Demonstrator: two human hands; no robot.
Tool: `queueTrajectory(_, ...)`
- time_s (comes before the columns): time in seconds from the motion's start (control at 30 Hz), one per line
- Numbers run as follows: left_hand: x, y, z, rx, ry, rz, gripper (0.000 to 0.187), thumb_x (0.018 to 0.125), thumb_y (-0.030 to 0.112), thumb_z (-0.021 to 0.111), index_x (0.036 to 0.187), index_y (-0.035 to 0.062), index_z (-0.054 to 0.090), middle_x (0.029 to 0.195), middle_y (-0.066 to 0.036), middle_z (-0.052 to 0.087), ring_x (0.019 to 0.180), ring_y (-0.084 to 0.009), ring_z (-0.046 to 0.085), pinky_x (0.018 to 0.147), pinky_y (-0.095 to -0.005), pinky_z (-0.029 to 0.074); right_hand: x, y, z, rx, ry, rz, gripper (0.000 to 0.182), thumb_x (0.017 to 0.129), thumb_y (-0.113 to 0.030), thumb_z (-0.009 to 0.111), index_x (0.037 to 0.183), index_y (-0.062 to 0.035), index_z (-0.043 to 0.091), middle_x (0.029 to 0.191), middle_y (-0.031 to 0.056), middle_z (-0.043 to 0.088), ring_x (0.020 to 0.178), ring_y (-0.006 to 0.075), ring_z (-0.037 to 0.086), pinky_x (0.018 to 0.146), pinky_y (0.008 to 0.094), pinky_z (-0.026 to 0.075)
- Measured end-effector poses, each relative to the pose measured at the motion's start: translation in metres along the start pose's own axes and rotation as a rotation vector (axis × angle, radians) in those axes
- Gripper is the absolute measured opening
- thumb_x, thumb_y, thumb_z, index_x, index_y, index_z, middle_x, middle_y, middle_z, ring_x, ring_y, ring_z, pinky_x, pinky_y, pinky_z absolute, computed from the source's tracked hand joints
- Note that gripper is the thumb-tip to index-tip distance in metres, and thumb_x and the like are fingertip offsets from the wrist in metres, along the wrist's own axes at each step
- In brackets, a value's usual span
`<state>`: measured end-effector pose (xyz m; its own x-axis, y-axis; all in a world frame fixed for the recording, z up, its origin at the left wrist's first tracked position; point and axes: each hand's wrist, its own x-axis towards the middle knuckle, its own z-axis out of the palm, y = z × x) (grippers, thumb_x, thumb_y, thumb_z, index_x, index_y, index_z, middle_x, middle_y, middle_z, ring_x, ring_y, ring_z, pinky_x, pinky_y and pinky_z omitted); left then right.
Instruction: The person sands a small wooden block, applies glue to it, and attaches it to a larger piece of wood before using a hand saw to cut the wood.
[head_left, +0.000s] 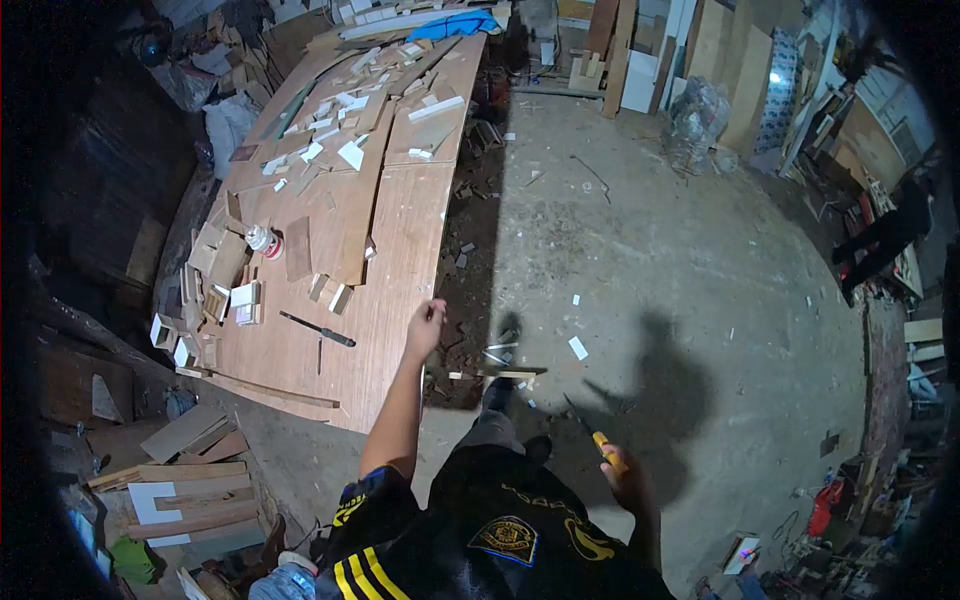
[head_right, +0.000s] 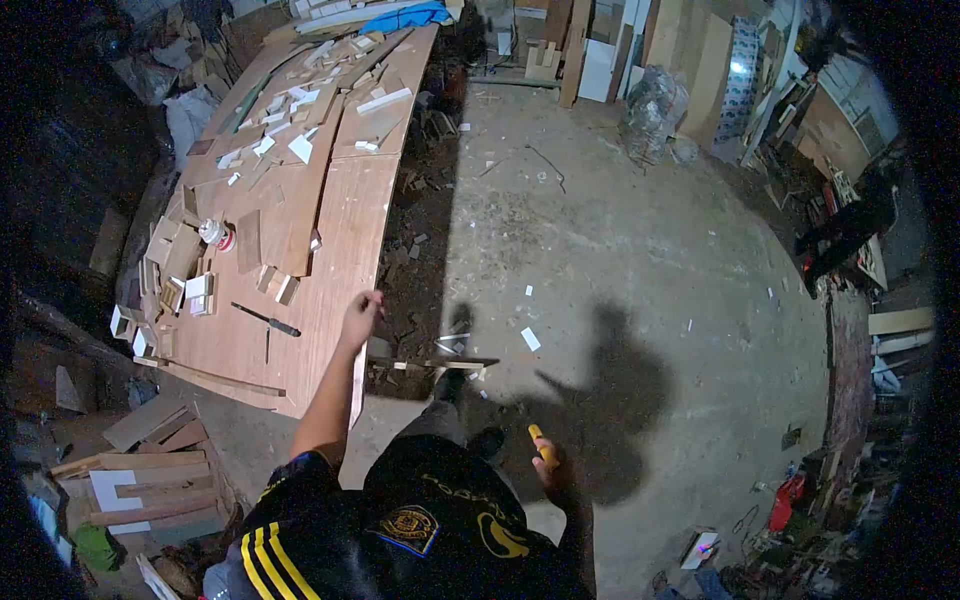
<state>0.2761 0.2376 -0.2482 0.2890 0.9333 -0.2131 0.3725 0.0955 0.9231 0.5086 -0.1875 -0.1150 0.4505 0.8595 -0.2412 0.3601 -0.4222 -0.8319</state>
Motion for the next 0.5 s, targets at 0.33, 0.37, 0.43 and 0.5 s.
queueTrajectory(0.33,0.292,-0.021,-0.048,0.448,0.338,0.393,0.019,0.093,0.011,0.049,0.102,0.0010,0.062,0.105,-0.023,0.060,0.101,-0.0400,0.057,0.089,-0.0452,0.047,0.129,-0.090,0.041,-0.142,-0.028,0.340,0.029,0.091,-0.017,0.066,0.117,-0.0058,0.061,0.105,0.0190,0.069,0.095,0.0270,0.069,0.079,0.0373,0.054)
queueTrajectory(0.37,0.318,-0.023,-0.050,0.482,0.335,0.368,0.020,0.093,0.011,0.050,0.106,0.0003,0.060,0.109,-0.025,0.057,0.103,-0.0413,0.056,0.090,-0.0460,0.048,0.143,-0.094,0.046,-0.170,-0.020,0.322,0.029,0.090,-0.016,0.066,0.116,-0.0048,0.061,0.102,0.0192,0.070,0.092,0.0286,0.070,0.077,0.0378,0.054)
queueTrajectory(0.43,0.363,-0.025,-0.049,0.462,0.404,0.420,0.024,0.091,0.010,0.054,0.112,-0.0012,0.058,0.118,-0.028,0.054,0.108,-0.0442,0.054,0.094,-0.0483,0.046,0.167,-0.110,0.055,-0.137,0.023,0.246,0.027,0.088,-0.014,0.068,0.112,-0.0041,0.062,0.098,0.0188,0.070,0.089,0.0316,0.071,0.076,0.0383,0.055)
queueTrajectory(0.5,0.402,-0.019,-0.049,0.500,0.480,0.575,0.031,0.088,0.008,0.058,0.118,0.0005,0.057,0.122,-0.028,0.053,0.110,-0.0441,0.053,0.096,-0.0486,0.045,0.180,-0.115,0.061,-0.159,0.010,0.252,0.026,0.086,-0.011,0.068,0.111,-0.0041,0.062,0.097,0.0184,0.071,0.090,0.0305,0.071,0.076,0.0378,0.055)
